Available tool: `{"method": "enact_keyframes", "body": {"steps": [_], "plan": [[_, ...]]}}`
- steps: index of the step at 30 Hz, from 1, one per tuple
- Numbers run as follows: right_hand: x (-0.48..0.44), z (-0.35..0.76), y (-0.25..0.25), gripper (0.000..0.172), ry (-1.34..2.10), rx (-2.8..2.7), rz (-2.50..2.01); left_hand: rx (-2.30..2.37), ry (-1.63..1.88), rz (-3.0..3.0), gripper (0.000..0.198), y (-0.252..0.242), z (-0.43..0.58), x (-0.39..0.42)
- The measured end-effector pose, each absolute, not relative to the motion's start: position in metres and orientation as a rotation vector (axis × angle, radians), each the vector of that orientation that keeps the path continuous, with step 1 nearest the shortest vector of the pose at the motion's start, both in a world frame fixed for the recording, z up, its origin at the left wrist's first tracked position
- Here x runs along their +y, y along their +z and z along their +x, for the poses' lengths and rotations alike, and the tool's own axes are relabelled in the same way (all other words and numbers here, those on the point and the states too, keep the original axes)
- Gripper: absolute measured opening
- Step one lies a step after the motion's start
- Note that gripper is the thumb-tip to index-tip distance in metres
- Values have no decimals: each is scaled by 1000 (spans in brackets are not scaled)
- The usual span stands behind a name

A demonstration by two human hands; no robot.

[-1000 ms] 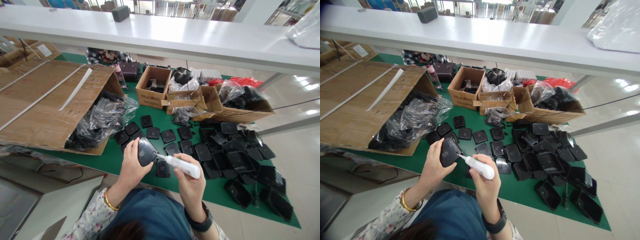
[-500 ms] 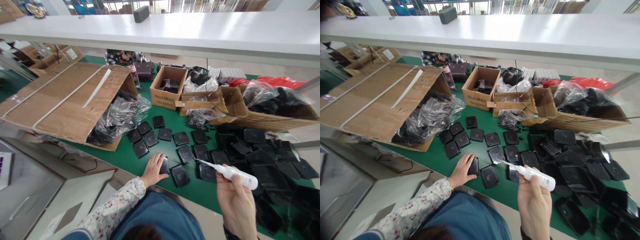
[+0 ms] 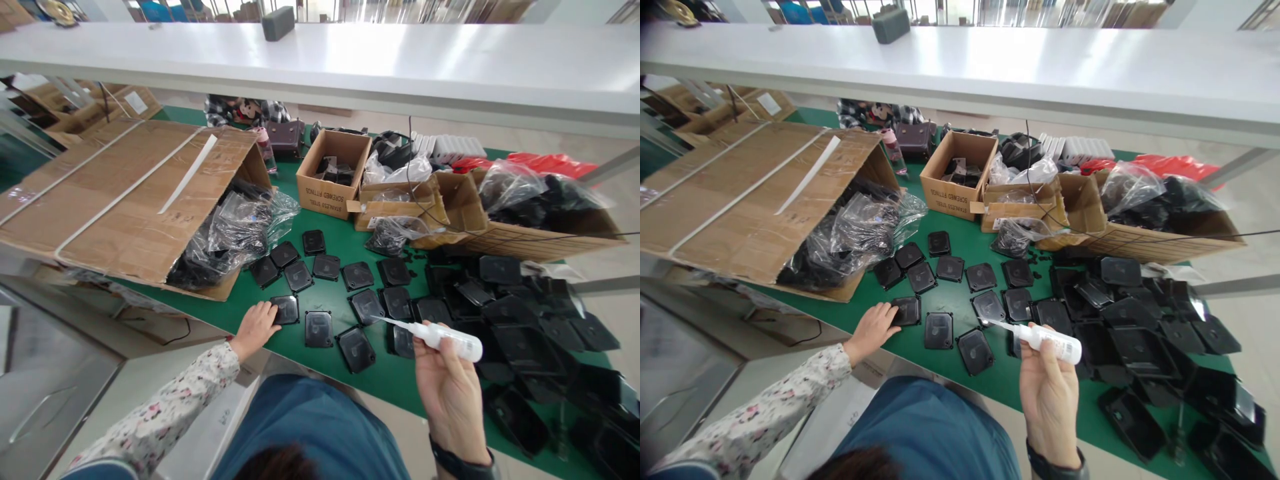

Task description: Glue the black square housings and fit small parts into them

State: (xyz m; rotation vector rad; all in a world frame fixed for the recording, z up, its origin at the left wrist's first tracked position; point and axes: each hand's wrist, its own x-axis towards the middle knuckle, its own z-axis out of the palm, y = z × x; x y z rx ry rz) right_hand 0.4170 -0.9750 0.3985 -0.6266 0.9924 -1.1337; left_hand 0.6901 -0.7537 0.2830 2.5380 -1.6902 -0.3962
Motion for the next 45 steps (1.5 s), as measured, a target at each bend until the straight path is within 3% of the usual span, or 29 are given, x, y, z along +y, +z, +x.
{"method": "enact_keyframes", "body": {"steps": [5,12,18,23,33,45], "plan": [[-978,425,399,23,-1125,979,-572,-1903,-465,2413,92,286,686,-764],[-979,427,391,23,-1104,978,-585,-2008,-640,2304,104,283,690,-772],[-982,429,380,26,-1020,952,-510,-1893,-673,2226,89,285,684,-786],[-976,442,370,31,-923,951,-375,-1675,-543,2288,85,320,681,-786],[-945,488,394,31,-863,838,-487,-1572,94,2272,85,417,665,-811],[-942,495,404,34,-943,882,-639,-1576,168,2273,79,431,661,-815]]}}
